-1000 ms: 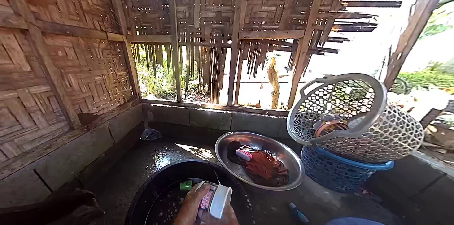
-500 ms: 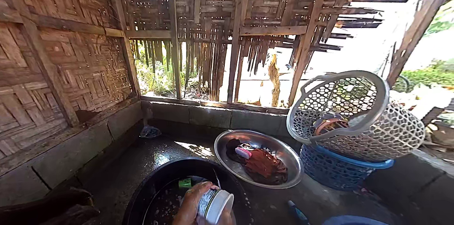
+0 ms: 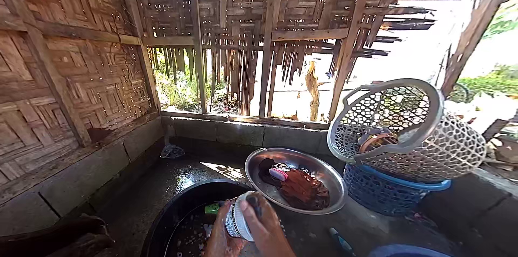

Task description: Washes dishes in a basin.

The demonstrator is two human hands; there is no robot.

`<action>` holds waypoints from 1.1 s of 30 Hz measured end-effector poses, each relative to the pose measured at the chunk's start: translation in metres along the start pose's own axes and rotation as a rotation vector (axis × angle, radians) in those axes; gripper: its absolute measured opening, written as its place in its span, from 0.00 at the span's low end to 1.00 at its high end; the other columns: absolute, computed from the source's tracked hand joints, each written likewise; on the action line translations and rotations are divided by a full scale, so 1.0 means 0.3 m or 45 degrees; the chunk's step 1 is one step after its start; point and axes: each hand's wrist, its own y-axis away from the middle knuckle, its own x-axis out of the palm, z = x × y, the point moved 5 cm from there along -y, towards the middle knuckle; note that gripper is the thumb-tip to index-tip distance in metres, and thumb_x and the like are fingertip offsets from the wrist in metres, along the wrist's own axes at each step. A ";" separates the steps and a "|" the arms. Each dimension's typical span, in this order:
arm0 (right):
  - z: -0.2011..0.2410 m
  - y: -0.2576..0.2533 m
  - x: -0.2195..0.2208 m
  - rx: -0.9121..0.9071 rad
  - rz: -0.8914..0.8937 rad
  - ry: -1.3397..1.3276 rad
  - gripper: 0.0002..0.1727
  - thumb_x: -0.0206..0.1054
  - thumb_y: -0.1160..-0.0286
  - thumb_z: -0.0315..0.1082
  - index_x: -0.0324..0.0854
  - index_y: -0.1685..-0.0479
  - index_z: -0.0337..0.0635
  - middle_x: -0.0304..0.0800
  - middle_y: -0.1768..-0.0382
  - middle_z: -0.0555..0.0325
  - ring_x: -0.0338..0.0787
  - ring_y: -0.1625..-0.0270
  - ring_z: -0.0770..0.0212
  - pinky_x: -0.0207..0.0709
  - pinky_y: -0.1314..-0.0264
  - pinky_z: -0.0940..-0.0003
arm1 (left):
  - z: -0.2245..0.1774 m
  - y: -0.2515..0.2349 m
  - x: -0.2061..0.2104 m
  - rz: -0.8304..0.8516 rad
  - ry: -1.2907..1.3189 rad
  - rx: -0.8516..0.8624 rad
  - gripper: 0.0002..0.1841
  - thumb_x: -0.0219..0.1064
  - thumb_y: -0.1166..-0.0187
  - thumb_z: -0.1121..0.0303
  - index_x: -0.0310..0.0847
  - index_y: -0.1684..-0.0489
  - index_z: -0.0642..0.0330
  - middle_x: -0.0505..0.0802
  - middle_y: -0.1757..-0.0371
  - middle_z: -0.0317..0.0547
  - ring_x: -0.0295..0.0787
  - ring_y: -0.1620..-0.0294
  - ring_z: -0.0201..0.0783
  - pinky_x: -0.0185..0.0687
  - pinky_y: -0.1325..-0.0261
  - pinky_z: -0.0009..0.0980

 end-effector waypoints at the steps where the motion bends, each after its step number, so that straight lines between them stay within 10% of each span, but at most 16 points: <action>1: 0.015 -0.015 -0.015 0.006 -0.064 -0.083 0.33 0.58 0.19 0.56 0.79 0.41 0.29 0.89 0.55 0.54 0.87 0.51 0.70 0.82 0.43 0.68 | 0.003 -0.005 -0.007 -0.048 0.023 -0.040 0.26 0.41 0.08 0.45 0.77 0.37 0.55 0.93 0.49 0.52 0.93 0.49 0.47 0.92 0.50 0.44; 6: -0.007 -0.045 -0.054 0.132 0.255 -0.327 0.35 0.39 0.09 0.54 0.72 0.29 0.30 0.85 0.39 0.52 0.84 0.37 0.69 0.77 0.29 0.68 | 0.010 -0.027 -0.041 -0.144 0.112 -0.138 0.30 0.44 0.12 0.40 0.72 0.25 0.51 0.87 0.35 0.60 0.88 0.37 0.61 0.87 0.43 0.59; 12: -0.069 0.075 0.018 0.114 0.944 0.538 0.43 0.79 0.33 0.47 0.69 0.21 0.29 0.75 0.23 0.33 0.75 0.19 0.45 0.65 0.14 0.50 | 0.000 -0.024 -0.060 -0.036 -0.303 -0.107 0.26 0.43 0.07 0.49 0.78 0.38 0.62 0.92 0.52 0.52 0.92 0.51 0.45 0.90 0.47 0.44; 16: -0.055 0.089 0.038 0.043 0.637 0.564 0.24 0.73 0.28 0.35 0.83 0.37 0.25 0.91 0.43 0.34 0.90 0.36 0.42 0.77 0.27 0.46 | -0.017 -0.003 -0.063 -0.029 -0.419 -0.078 0.25 0.43 0.07 0.49 0.78 0.39 0.59 0.93 0.54 0.48 0.93 0.53 0.41 0.90 0.49 0.40; 20: -0.070 0.063 0.043 0.406 0.146 -0.307 0.19 0.71 0.25 0.36 0.81 0.42 0.32 0.93 0.57 0.56 0.92 0.52 0.70 0.86 0.41 0.70 | -0.023 -0.005 -0.042 0.003 -0.425 0.257 0.22 0.50 0.14 0.61 0.66 0.25 0.63 0.89 0.48 0.49 0.91 0.50 0.38 0.89 0.46 0.36; 23: -0.038 0.122 0.085 0.508 -0.007 -0.657 0.19 0.65 0.22 0.27 0.72 0.34 0.29 0.90 0.54 0.53 0.91 0.52 0.69 0.86 0.43 0.70 | -0.021 -0.015 -0.041 0.068 -0.420 0.255 0.22 0.54 0.18 0.63 0.72 0.30 0.66 0.91 0.49 0.50 0.91 0.50 0.38 0.89 0.46 0.35; 26: -0.065 0.192 0.097 0.033 0.203 0.064 0.29 0.74 0.36 0.30 0.76 0.38 0.17 0.90 0.44 0.40 0.89 0.37 0.59 0.79 0.28 0.65 | -0.033 -0.012 -0.065 0.174 -0.472 0.103 0.21 0.54 0.20 0.60 0.80 0.38 0.64 0.95 0.53 0.48 0.94 0.51 0.38 0.91 0.45 0.37; 29: -0.117 0.218 0.098 -0.585 0.327 1.059 0.17 0.73 0.38 0.35 0.92 0.53 0.31 0.95 0.49 0.37 0.92 0.38 0.39 0.81 0.32 0.44 | -0.039 0.002 -0.084 0.057 -0.526 0.011 0.17 0.52 0.14 0.63 0.79 0.40 0.65 0.94 0.57 0.50 0.94 0.55 0.41 0.91 0.49 0.40; 33: -0.118 0.203 0.115 -0.410 0.218 0.667 0.18 0.73 0.40 0.27 0.88 0.52 0.21 0.94 0.50 0.36 0.94 0.40 0.45 0.83 0.32 0.53 | -0.052 0.005 -0.092 -0.057 -0.540 0.029 0.19 0.52 0.10 0.58 0.78 0.38 0.64 0.93 0.54 0.51 0.93 0.53 0.42 0.90 0.48 0.41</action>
